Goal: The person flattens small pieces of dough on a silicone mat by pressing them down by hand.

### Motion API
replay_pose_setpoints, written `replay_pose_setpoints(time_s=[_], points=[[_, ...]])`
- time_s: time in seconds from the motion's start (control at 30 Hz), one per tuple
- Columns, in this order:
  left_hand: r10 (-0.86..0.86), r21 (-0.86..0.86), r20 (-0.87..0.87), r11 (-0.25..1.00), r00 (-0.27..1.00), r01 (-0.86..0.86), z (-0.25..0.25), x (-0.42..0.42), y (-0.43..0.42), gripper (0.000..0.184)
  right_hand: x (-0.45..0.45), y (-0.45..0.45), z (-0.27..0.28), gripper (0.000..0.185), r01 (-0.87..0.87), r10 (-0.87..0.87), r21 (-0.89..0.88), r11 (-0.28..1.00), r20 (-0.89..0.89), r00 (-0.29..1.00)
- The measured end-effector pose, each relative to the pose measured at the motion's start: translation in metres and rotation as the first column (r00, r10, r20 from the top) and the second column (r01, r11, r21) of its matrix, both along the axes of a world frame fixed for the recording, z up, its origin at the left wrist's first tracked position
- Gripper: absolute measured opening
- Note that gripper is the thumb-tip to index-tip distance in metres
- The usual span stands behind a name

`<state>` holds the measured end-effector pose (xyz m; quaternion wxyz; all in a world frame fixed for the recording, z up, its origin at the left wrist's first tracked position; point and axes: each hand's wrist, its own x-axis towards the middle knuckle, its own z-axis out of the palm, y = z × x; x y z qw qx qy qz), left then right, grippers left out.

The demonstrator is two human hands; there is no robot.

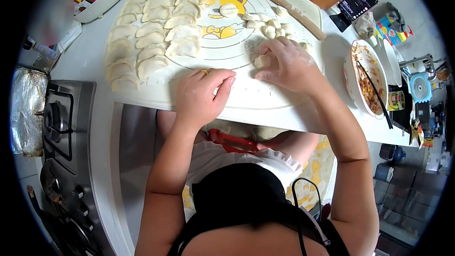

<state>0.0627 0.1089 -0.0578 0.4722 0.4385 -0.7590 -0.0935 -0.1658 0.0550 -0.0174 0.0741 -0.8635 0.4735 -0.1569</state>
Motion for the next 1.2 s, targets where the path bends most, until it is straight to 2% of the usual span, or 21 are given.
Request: replay_pose_setpoints(time_s=[0.03, 0.07, 0.13, 0.17, 0.23, 0.33, 0.47, 0.53, 0.57, 0.63, 0.77, 0.83, 0.87, 0.93, 1.07, 1.2], points=[[0.000, -0.004, -0.002, 1.000, 1.000, 0.000, 0.000, 0.000, 0.000, 0.005, 0.001, 0.002, 0.001, 0.035, 0.029, -0.029, -0.094, 0.995, 0.009, 1.000], [-0.002, -0.004, -0.004, 1.000, 1.000, 0.002, -0.001, -0.001, 0.000, 0.005, 0.002, 0.002, -0.002, 0.035, 0.031, -0.031, -0.093, 0.995, 0.007, 1.000], [0.003, 0.012, -0.003, 1.000, 1.000, -0.003, -0.001, -0.001, 0.000, 0.005, 0.005, -0.001, -0.008, 0.037, 0.023, -0.026, -0.036, 0.999, -0.078, 0.997], [0.004, 0.013, -0.002, 1.000, 1.000, -0.004, -0.001, -0.001, 0.000, 0.005, 0.004, -0.003, -0.007, 0.037, 0.022, -0.025, -0.036, 0.999, -0.077, 0.997], [-0.003, -0.001, 0.002, 1.000, 1.000, 0.003, 0.000, 0.000, 0.001, 0.005, 0.003, -0.007, -0.002, 0.035, 0.013, -0.009, 0.108, 0.994, -0.039, 0.999], [-0.002, 0.016, -0.013, 1.000, 1.000, 0.003, -0.001, -0.001, 0.001, 0.005, 0.003, -0.004, 0.000, 0.031, 0.023, -0.024, 0.030, 0.999, 0.040, 0.999], [0.004, 0.027, 0.004, 1.000, 1.000, -0.004, 0.000, 0.000, 0.000, 0.005, 0.004, -0.012, 0.000, 0.030, 0.052, -0.051, 0.071, 0.996, -0.009, 0.999], [-0.003, 0.018, -0.001, 1.000, 1.000, 0.003, 0.000, -0.001, 0.000, 0.005, 0.006, -0.022, 0.003, 0.029, 0.043, -0.044, -0.064, 0.997, -0.019, 0.999], [-0.006, 0.021, 0.002, 1.000, 1.000, 0.006, -0.001, -0.001, 0.000, 0.005, 0.009, -0.028, 0.000, 0.029, 0.046, -0.047, -0.061, 0.997, -0.016, 0.999], [0.000, 0.053, -0.009, 0.999, 1.000, 0.001, -0.003, -0.001, 0.000, 0.005, 0.019, -0.042, -0.007, 0.024, 0.089, -0.117, -0.181, 0.979, -0.150, 0.982], [0.020, 0.029, -0.027, 0.999, 0.999, -0.019, 0.001, 0.000, 0.001, 0.005, 0.033, -0.051, -0.019, 0.018, 0.042, -0.085, -0.231, 0.972, -0.180, 0.980], [0.023, 0.015, -0.029, 1.000, 0.999, -0.023, 0.000, 0.000, 0.001, 0.005, 0.041, -0.036, -0.009, 0.015, -0.046, 0.043, -0.070, 0.996, -0.041, 0.998], [0.024, 0.018, -0.029, 1.000, 0.999, -0.023, -0.001, 0.000, 0.001, 0.005, 0.039, -0.031, -0.008, 0.015, -0.046, 0.044, -0.067, 0.997, -0.041, 0.998], [0.011, 0.018, -0.047, 1.000, 0.999, -0.010, -0.004, 0.000, 0.000, 0.005, 0.030, -0.018, -0.008, 0.015, -0.336, 0.338, -0.081, 0.938, 0.006, 0.941], [-0.010, 0.017, -0.043, 1.000, 0.999, 0.011, -0.002, 0.001, -0.001, 0.005, 0.001, 0.001, -0.004, 0.023, -0.314, 0.308, 0.058, 0.948, 0.091, 0.947], [-0.027, 0.005, -0.026, 1.000, 0.999, 0.028, -0.002, -0.001, -0.001, 0.005, -0.002, 0.013, 0.001, 0.029, -0.136, 0.134, 0.005, 0.991, 0.145, 0.980]])
